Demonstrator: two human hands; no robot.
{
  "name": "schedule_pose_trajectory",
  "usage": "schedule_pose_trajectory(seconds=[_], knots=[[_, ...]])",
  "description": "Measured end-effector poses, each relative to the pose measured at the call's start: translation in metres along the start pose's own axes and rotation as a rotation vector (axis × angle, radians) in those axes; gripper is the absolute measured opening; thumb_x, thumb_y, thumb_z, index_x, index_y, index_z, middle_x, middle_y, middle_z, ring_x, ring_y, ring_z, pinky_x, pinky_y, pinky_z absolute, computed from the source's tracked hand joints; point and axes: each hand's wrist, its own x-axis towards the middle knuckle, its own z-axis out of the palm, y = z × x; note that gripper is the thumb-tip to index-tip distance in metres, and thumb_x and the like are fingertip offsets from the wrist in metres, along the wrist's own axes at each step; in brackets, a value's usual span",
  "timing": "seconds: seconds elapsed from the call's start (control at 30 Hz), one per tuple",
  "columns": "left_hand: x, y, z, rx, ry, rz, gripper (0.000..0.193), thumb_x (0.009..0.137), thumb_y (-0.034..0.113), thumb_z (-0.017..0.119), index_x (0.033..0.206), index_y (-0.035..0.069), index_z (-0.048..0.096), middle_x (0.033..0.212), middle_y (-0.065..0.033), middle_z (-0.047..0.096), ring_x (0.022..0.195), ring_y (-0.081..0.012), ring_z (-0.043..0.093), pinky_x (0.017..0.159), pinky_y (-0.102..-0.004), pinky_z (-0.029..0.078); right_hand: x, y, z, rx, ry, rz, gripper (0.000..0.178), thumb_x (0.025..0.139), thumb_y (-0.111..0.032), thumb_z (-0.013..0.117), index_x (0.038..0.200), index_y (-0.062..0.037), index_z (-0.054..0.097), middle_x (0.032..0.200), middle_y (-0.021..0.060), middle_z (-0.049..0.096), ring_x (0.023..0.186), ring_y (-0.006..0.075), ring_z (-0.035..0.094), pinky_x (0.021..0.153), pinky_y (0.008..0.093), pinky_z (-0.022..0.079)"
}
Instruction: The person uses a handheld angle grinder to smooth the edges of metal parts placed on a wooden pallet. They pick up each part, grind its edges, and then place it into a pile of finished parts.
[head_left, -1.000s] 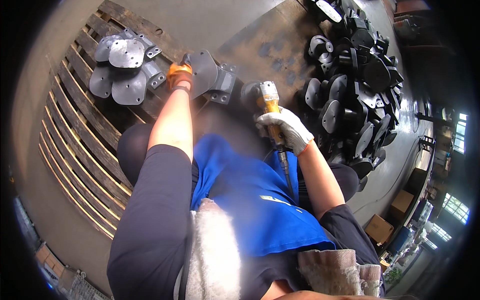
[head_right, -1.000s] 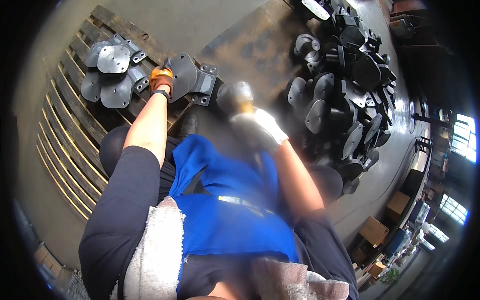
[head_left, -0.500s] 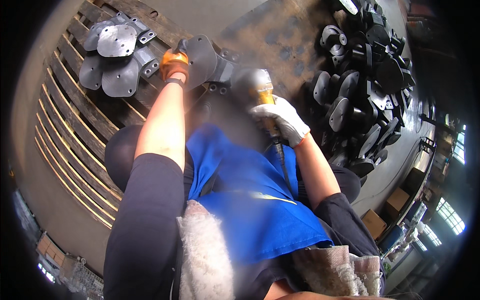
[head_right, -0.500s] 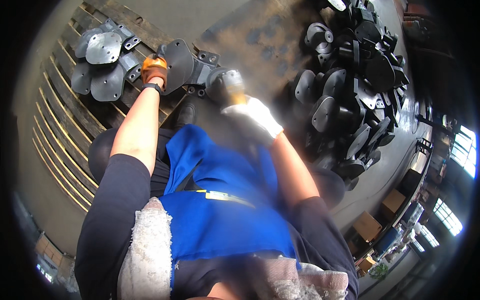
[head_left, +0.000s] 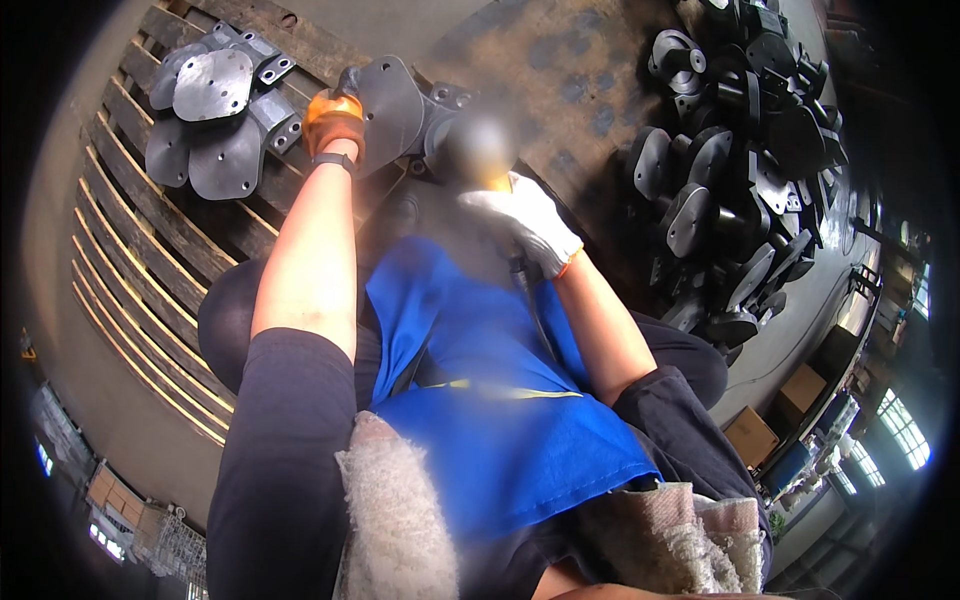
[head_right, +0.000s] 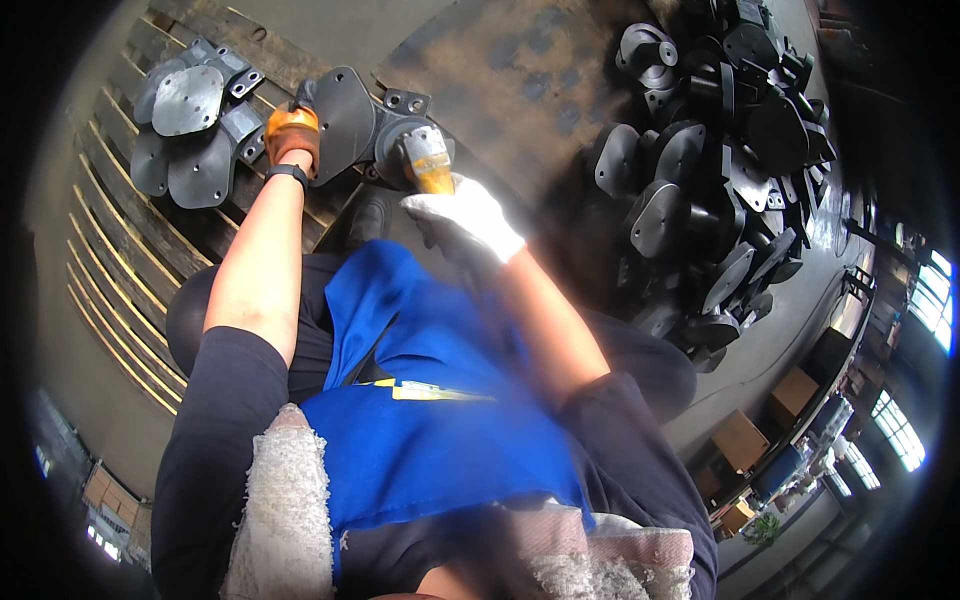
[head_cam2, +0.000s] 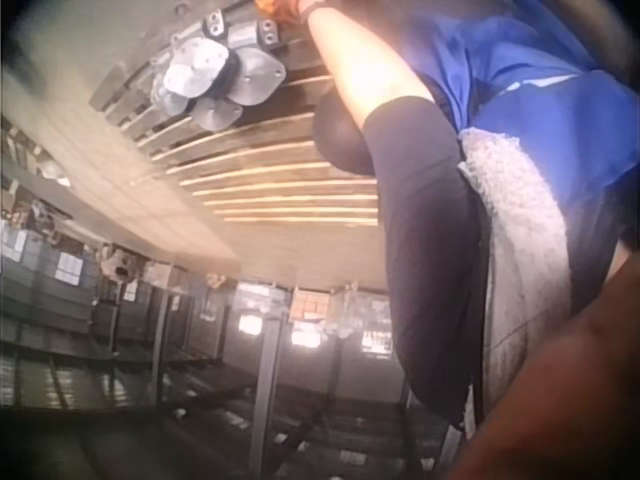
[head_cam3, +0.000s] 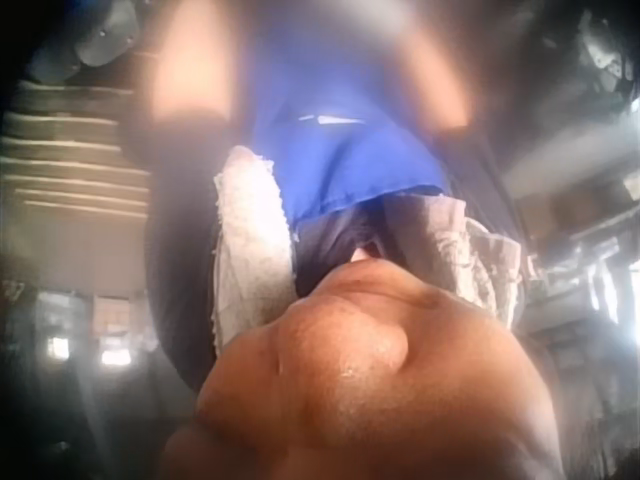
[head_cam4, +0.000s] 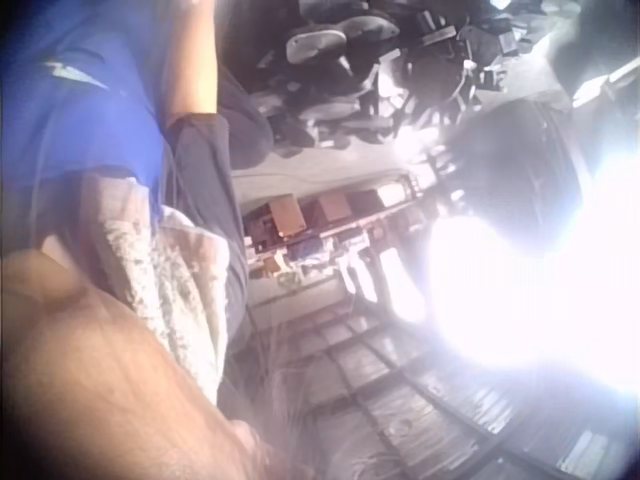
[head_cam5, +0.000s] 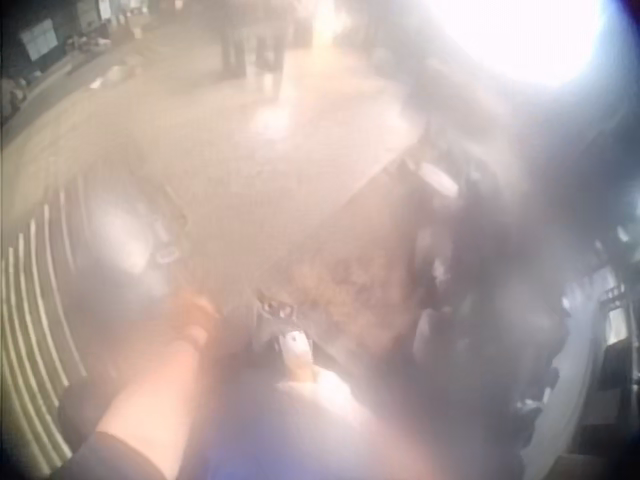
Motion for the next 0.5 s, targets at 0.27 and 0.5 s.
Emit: schedule_pose_trajectory(seconds=[0.27,0.5], knots=[[0.018,-0.017,0.014,0.047,0.008,0.046,0.069,0.086,0.073,0.054,0.112,0.011,0.071,0.11,-0.021,0.07,0.107,-0.0427,0.066,0.09,-0.0466,0.053,-0.002,-0.025,0.002,-0.172,-0.055,0.055,0.028,0.087,-0.027,0.074,0.099,-0.0026,0.07,0.086,0.0041,0.07,0.078,0.0116,0.062,0.07,0.0286,0.051],[-0.013,0.011,-0.016,-0.017,-0.04,0.019,0.067,0.09,0.068,0.052,0.108,0.006,0.071,0.107,-0.0249,0.069,0.106,-0.0435,0.065,0.087,-0.0469,0.054,0.006,0.003,-0.011,0.091,-0.029,0.044,0.023,0.089,-0.022,0.073,0.102,-0.0046,0.07,0.087,0.0025,0.069,0.074,0.009,0.062,0.067,0.0242,0.05]])
